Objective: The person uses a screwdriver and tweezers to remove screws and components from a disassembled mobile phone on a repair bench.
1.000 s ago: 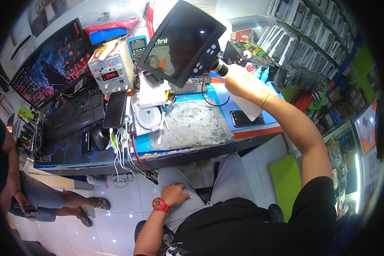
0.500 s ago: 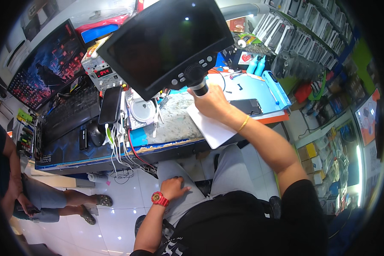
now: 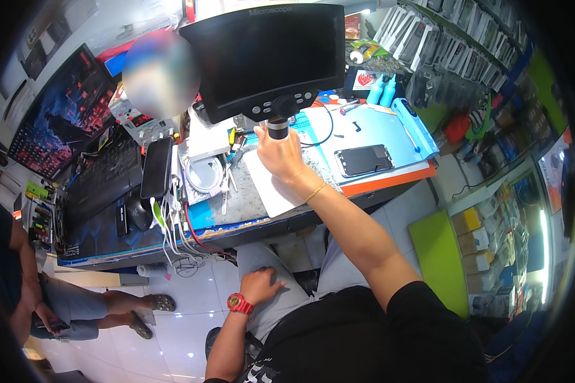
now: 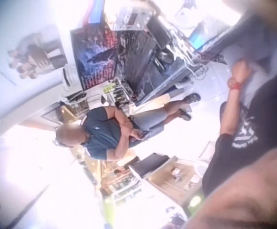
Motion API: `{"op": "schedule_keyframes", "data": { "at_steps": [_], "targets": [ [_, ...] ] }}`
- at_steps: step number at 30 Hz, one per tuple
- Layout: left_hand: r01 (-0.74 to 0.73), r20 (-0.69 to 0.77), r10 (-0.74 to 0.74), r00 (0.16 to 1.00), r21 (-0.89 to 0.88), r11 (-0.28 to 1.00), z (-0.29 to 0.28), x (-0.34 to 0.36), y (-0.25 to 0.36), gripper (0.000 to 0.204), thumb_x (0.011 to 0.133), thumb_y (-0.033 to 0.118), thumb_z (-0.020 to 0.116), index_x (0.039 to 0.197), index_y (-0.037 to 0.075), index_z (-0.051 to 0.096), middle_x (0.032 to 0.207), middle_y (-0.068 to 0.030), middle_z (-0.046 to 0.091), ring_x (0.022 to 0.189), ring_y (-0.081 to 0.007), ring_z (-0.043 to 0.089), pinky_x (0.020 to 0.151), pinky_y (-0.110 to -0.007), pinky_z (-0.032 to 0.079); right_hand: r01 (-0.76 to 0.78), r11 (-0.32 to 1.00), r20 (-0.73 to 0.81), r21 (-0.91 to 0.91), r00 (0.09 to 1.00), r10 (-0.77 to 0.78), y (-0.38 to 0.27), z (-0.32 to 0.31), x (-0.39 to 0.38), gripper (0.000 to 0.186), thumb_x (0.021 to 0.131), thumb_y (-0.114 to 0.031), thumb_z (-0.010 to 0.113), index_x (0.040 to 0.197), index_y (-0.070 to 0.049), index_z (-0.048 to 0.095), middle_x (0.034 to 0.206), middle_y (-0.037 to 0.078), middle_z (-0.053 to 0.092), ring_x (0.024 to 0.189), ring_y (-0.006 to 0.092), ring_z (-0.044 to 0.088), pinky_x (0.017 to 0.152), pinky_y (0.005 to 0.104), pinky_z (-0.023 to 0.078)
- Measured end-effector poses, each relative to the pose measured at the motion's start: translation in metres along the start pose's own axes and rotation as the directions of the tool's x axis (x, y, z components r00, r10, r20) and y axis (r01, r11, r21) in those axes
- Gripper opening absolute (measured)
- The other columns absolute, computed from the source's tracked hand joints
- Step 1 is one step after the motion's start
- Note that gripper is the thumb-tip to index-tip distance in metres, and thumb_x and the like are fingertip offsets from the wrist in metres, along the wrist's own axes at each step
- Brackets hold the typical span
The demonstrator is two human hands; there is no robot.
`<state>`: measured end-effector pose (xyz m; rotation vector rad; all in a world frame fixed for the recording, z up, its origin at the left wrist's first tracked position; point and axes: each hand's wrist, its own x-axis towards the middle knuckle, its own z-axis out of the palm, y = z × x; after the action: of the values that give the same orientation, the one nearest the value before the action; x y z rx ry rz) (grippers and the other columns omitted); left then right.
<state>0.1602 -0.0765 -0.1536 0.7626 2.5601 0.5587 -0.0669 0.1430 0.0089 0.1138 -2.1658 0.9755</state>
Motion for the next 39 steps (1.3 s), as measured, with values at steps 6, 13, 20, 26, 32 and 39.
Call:
{"op": "schedule_keyframes", "data": {
  "at_steps": [6, 13, 20, 26, 32, 39],
  "targets": [
    [-0.028, -0.113, 0.004, 0.994, -0.212, 0.977, -0.035, -0.008, 0.037, 0.038, 0.095, 0.038, 0.079, 0.112, 0.004, 0.077, 0.101, -0.0168, 0.076, 0.091, -0.0351, 0.074, 0.082, -0.045, 0.058, -0.140, 0.990, -0.064, -0.021, 0.988, 0.138, 0.005, 0.008, 0.003, 0.030, 0.100, -0.026, 0.075, 0.092, 0.002, 0.070, 0.089, 0.030, 0.072, 0.085, 0.0501, 0.072, 0.075, 0.0569, 0.057],
    [-0.247, -0.713, 0.223, 0.665, 0.072, 0.966, -0.118, 0.017, 0.098, 0.039, 0.088, 0.017, 0.087, 0.119, 0.001, 0.069, 0.111, -0.0191, 0.070, 0.104, -0.0402, 0.066, 0.091, -0.049, 0.052, -0.076, 0.995, 0.043, 0.062, 0.996, 0.073, 0.001, -0.015, 0.003, 0.020, 0.093, -0.012, 0.074, 0.104, 0.004, 0.068, 0.100, 0.031, 0.072, 0.096, 0.0519, 0.071, 0.085, 0.0569, 0.058],
    [-0.086, -0.689, 0.152, 0.708, 0.130, 0.988, -0.156, 0.070, 0.091, 0.065, 0.086, 0.020, 0.089, 0.138, -0.006, 0.061, 0.134, -0.0273, 0.064, 0.131, -0.0456, 0.056, 0.113, -0.051, 0.043, 0.243, 0.966, 0.452, 0.091, 0.854, -0.257, 0.010, -0.131, -0.034, 0.050, 0.090, -0.015, 0.080, 0.135, 0.001, 0.063, 0.127, 0.024, 0.069, 0.116, 0.0439, 0.068, 0.099, 0.0492, 0.055],
    [-0.127, -0.621, 0.184, 0.762, 0.134, 0.983, -0.165, 0.076, 0.069, 0.069, 0.084, 0.028, 0.090, 0.138, -0.005, 0.062, 0.137, -0.0243, 0.068, 0.132, -0.0417, 0.059, 0.114, -0.052, 0.042, 0.241, 0.937, 0.725, -0.252, 0.689, 0.018, 0.085, -0.262, -0.013, 0.086, 0.079, -0.022, 0.091, 0.153, -0.001, 0.053, 0.155, 0.022, 0.053, 0.146, 0.0423, 0.050, 0.123, 0.0520, 0.039],
    [-0.157, -0.665, 0.143, 0.733, 0.038, 0.987, -0.160, 0.074, 0.063, 0.060, 0.085, 0.019, 0.088, 0.137, -0.005, 0.066, 0.137, -0.0230, 0.071, 0.133, -0.0405, 0.061, 0.114, -0.051, 0.044, 0.117, 0.935, 0.799, -0.334, 0.561, 0.216, 0.105, -0.274, 0.014, 0.094, 0.077, -0.021, 0.091, 0.158, -0.001, 0.048, 0.159, 0.020, 0.050, 0.153, 0.0471, 0.040, 0.130, 0.0521, 0.032],
    [-0.157, -0.678, 0.113, 0.726, -0.003, 0.988, -0.161, 0.076, 0.062, 0.057, 0.085, 0.015, 0.088, 0.135, -0.005, 0.068, 0.136, -0.0230, 0.071, 0.131, -0.0400, 0.063, 0.114, -0.047, 0.047, 0.170, 0.930, 0.802, -0.326, 0.571, 0.177, 0.103, -0.272, 0.014, 0.092, 0.071, -0.019, 0.094, 0.152, 0.002, 0.054, 0.144, 0.019, 0.058, 0.139, 0.0424, 0.051, 0.123, 0.0481, 0.039]
  ]
}}
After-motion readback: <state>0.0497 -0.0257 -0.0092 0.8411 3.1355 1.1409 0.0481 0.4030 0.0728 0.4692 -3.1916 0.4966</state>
